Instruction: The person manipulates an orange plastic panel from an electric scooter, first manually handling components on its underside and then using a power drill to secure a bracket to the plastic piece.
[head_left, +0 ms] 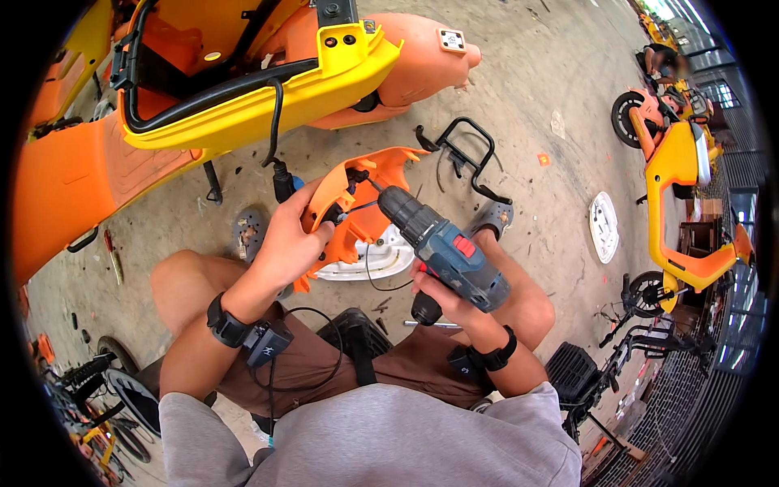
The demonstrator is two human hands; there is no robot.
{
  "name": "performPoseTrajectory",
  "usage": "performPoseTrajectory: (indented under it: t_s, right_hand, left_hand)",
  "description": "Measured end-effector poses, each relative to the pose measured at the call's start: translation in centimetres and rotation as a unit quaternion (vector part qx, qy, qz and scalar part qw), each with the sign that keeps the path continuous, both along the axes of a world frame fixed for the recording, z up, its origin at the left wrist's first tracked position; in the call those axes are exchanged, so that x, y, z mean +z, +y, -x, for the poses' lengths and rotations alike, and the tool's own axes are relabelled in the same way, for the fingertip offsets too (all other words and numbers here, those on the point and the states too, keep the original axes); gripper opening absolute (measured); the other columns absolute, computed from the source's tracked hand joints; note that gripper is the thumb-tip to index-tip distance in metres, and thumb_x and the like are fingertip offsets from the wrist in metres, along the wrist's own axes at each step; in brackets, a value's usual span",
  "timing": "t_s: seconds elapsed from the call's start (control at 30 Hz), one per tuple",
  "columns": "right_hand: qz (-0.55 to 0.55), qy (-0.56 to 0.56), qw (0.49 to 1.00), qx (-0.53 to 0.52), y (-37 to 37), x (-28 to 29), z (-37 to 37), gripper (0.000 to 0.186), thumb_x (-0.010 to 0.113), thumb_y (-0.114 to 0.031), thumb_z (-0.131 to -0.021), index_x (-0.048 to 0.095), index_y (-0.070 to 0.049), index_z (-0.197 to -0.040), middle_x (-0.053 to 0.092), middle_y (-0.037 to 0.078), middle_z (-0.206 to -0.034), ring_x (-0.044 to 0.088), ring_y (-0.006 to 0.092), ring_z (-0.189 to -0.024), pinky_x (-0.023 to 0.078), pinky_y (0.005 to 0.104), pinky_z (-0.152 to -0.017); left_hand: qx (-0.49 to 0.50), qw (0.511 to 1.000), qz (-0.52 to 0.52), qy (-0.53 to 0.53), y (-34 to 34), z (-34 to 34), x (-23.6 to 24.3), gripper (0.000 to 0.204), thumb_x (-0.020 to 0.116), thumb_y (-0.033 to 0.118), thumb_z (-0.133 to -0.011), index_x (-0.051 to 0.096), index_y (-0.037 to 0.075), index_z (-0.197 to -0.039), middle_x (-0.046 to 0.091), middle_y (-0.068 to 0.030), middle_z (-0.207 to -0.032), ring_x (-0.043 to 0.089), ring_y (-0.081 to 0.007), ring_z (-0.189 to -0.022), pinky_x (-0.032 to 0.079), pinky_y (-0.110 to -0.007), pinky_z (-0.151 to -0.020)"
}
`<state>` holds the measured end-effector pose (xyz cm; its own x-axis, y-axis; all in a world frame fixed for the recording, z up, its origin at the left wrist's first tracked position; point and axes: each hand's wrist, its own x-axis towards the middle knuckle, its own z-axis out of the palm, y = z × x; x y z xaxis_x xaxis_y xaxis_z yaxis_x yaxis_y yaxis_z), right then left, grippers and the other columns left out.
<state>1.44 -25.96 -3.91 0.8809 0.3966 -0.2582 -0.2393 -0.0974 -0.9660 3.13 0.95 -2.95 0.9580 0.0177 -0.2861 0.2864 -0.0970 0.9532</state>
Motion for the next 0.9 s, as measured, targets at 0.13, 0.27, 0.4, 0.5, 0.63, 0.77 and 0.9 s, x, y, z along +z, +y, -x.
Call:
performPoseTrajectory:
  t_s: [0.13,0.27,0.4,0.5,0.63,0.77,0.9]
  right_hand:
    - [-0.027,0.017,0.999,-0.008,0.18,-0.17,0.01,0.016,0.065,-0.003,-0.088,0.061,-0.003,-0.104,0.064,0.002,-0.090,0.062,0.0105,-0.076,0.051,0.0272,-0.070]
    - [-0.061,0.061,0.996,-0.009,0.26,0.22,-0.17,0.019,0.065,-0.003,-0.087,0.060,-0.002,-0.105,0.063,0.005,-0.092,0.063,0.0131,-0.075,0.052,0.0292,-0.070]
    - [-0.112,0.124,0.986,-0.013,0.32,0.33,-0.41,0.019,0.064,-0.005,-0.087,0.059,-0.003,-0.106,0.062,0.006,-0.094,0.063,0.0150,-0.074,0.052,0.0309,-0.069]
    - [-0.122,0.129,0.984,-0.016,0.39,0.25,-0.48,0.018,0.063,-0.006,-0.088,0.059,-0.003,-0.105,0.062,0.006,-0.094,0.063,0.0152,-0.073,0.052,0.0308,-0.068]
    - [-0.080,0.085,0.993,-0.019,0.48,-0.18,0.08,0.016,0.063,-0.005,-0.089,0.059,-0.003,-0.105,0.062,0.005,-0.093,0.063,0.0139,-0.074,0.051,0.0293,-0.068]
    - [-0.038,0.016,0.999,0.001,0.46,-0.11,0.25,0.015,0.062,-0.003,-0.091,0.059,-0.002,-0.105,0.062,0.003,-0.091,0.062,0.0116,-0.075,0.051,0.0272,-0.069]
    - [-0.032,-0.002,0.999,0.000,0.38,-0.51,0.42,0.014,0.062,-0.002,-0.091,0.060,-0.003,-0.105,0.062,0.002,-0.090,0.062,0.0105,-0.076,0.051,0.0265,-0.070]
  left_hand:
    - [0.004,1.000,0.019,0.000,0.07,0.04,-0.35,0.057,0.052,-0.009,-0.079,0.048,-0.002,-0.136,0.063,-0.0133,-0.115,0.060,-0.0176,-0.105,0.047,-0.029,-0.091]
    - [0.005,1.000,0.017,-0.013,0.08,0.13,-0.47,0.058,0.052,-0.009,-0.079,0.048,-0.003,-0.136,0.063,-0.0142,-0.117,0.059,-0.0182,-0.108,0.045,-0.029,-0.094]
    - [-0.001,1.000,-0.001,-0.019,0.03,0.22,-0.66,0.058,0.053,-0.009,-0.079,0.047,-0.003,-0.137,0.063,-0.0148,-0.118,0.060,-0.0186,-0.108,0.045,-0.029,-0.095]
    - [-0.002,1.000,0.002,-0.015,-0.07,0.13,-0.43,0.057,0.053,-0.009,-0.080,0.047,-0.003,-0.137,0.063,-0.0146,-0.117,0.060,-0.0185,-0.107,0.046,-0.029,-0.093]
    - [-0.004,1.000,0.000,-0.001,0.04,0.21,-0.67,0.058,0.054,-0.009,-0.080,0.048,-0.002,-0.137,0.063,-0.0135,-0.116,0.060,-0.0176,-0.104,0.047,-0.029,-0.090]
    - [0.000,1.000,0.013,0.015,0.25,0.29,-0.87,0.059,0.054,-0.009,-0.081,0.047,-0.001,-0.139,0.063,-0.0117,-0.115,0.060,-0.0160,-0.103,0.047,-0.028,-0.089]
    - [0.013,0.999,0.016,0.028,0.07,0.32,-0.60,0.051,0.055,-0.010,-0.080,0.053,-0.001,-0.131,0.062,-0.0048,-0.108,0.056,-0.0116,-0.098,0.045,-0.025,-0.088]
